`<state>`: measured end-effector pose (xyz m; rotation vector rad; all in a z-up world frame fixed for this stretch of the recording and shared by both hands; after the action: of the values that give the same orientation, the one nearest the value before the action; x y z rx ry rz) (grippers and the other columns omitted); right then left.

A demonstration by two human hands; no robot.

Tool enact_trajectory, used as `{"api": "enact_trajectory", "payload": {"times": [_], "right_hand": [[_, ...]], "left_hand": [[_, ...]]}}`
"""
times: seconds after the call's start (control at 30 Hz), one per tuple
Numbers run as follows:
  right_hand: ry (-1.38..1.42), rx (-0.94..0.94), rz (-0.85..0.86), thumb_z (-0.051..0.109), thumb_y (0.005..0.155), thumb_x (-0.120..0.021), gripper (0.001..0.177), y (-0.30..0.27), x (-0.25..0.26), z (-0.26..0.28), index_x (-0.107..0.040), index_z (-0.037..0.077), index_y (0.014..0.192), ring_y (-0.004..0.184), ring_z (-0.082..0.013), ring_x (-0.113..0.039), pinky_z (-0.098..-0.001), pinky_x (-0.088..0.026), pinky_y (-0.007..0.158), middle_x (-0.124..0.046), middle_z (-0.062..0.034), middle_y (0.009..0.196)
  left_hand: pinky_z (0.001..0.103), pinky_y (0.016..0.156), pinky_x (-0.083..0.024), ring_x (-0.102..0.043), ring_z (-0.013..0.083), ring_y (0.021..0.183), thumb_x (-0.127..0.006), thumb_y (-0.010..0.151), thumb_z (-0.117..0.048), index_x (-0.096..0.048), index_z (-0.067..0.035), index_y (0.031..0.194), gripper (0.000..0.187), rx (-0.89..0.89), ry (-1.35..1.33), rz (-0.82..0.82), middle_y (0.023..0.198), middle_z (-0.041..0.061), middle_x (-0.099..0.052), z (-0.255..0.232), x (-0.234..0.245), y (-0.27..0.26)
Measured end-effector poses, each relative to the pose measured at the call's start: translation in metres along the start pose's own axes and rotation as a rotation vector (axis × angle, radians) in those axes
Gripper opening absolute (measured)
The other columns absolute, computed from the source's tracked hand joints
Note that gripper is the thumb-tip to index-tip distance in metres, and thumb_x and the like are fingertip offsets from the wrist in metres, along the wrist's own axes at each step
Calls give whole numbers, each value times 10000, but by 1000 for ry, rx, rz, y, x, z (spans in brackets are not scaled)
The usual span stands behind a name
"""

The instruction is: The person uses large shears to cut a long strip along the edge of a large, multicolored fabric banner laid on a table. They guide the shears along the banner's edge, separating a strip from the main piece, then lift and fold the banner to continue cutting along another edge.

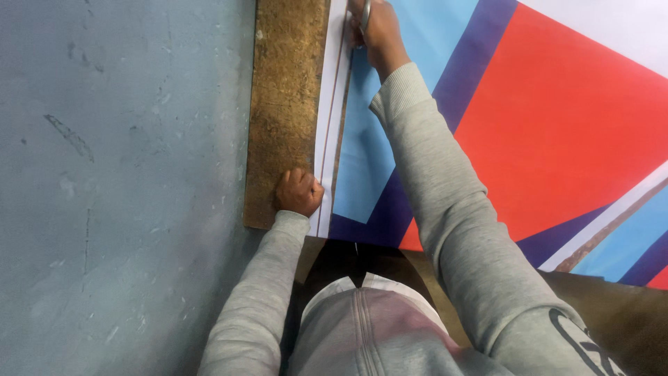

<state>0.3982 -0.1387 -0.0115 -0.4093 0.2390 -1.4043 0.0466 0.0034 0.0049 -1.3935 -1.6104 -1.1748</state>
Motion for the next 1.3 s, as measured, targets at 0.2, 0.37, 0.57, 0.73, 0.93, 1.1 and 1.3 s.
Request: {"api": "enact_trajectory", "payload": {"times": [0.2, 0.37, 0.57, 0.73, 0.93, 1.1, 1.3], "right_hand": [[95, -206, -95, 205, 743, -603, 208, -4, -2, 7, -435, 106, 669, 419, -137, -530, -297, -375, 392, -471, -33, 557], [102, -87, -22, 250, 745, -617, 286, 14, -1, 9, -377, 152, 624, 404, -143, -480, -298, -322, 424, -427, -26, 511], [113, 54, 48, 222, 770, -608, 316, 35, 4, 9, -325, 159, 647, 432, -158, -441, -329, -294, 439, -376, -39, 555], [150, 24, -35, 187, 775, -635, 315, 35, 2, 14, -366, 132, 621, 398, -153, -441, -316, -299, 390, -408, -49, 544], [95, -174, -94, 206, 671, -618, 208, 30, 8, 25, -472, 89, 581, 393, -157, -460, -311, -326, 419, -509, -73, 482], [160, -29, 8, 217, 799, -631, 348, 50, 6, 14, -332, 151, 634, 439, -178, -401, -337, -262, 460, -359, -60, 536], [180, -84, -59, 235, 744, -681, 308, 37, 6, 33, -427, 109, 623, 443, -141, -456, -317, -333, 426, -466, -59, 536]], "left_hand": [[355, 442, -278, -400, 234, 615, -644, 697, -83, -427, -141, 626, 235, 3, 3, -22, 683, 55, -419, -2, 5, 4], [356, 457, -309, -424, 238, 632, -663, 725, -108, -465, -135, 653, 212, -5, 26, 19, 702, 58, -447, -2, 3, 3], [373, 454, -312, -427, 247, 638, -661, 732, -128, -467, -133, 661, 206, 12, 20, 44, 715, 61, -440, -2, 4, 2], [376, 464, -332, -437, 250, 640, -656, 724, -129, -469, -139, 657, 198, 10, 52, 62, 715, 63, -439, -1, 2, 2], [382, 450, -300, -420, 256, 630, -660, 706, -95, -435, -131, 644, 237, 3, -1, 17, 702, 66, -421, 0, 2, 2], [366, 437, -316, -434, 244, 637, -651, 729, -135, -460, -139, 653, 205, 13, 23, 50, 715, 57, -430, -1, 1, 1], [374, 460, -310, -420, 250, 641, -661, 729, -106, -447, -132, 652, 228, 15, -3, 25, 717, 67, -425, 1, -2, -1]]}}
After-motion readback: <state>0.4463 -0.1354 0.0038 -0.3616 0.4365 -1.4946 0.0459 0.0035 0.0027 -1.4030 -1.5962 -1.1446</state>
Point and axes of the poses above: each hand's wrist, its own y-axis towards the middle knuckle, its own x-axis out of the back of the hand, z = x × y, the point moved 5 cm from there along y, towards the middle knuckle
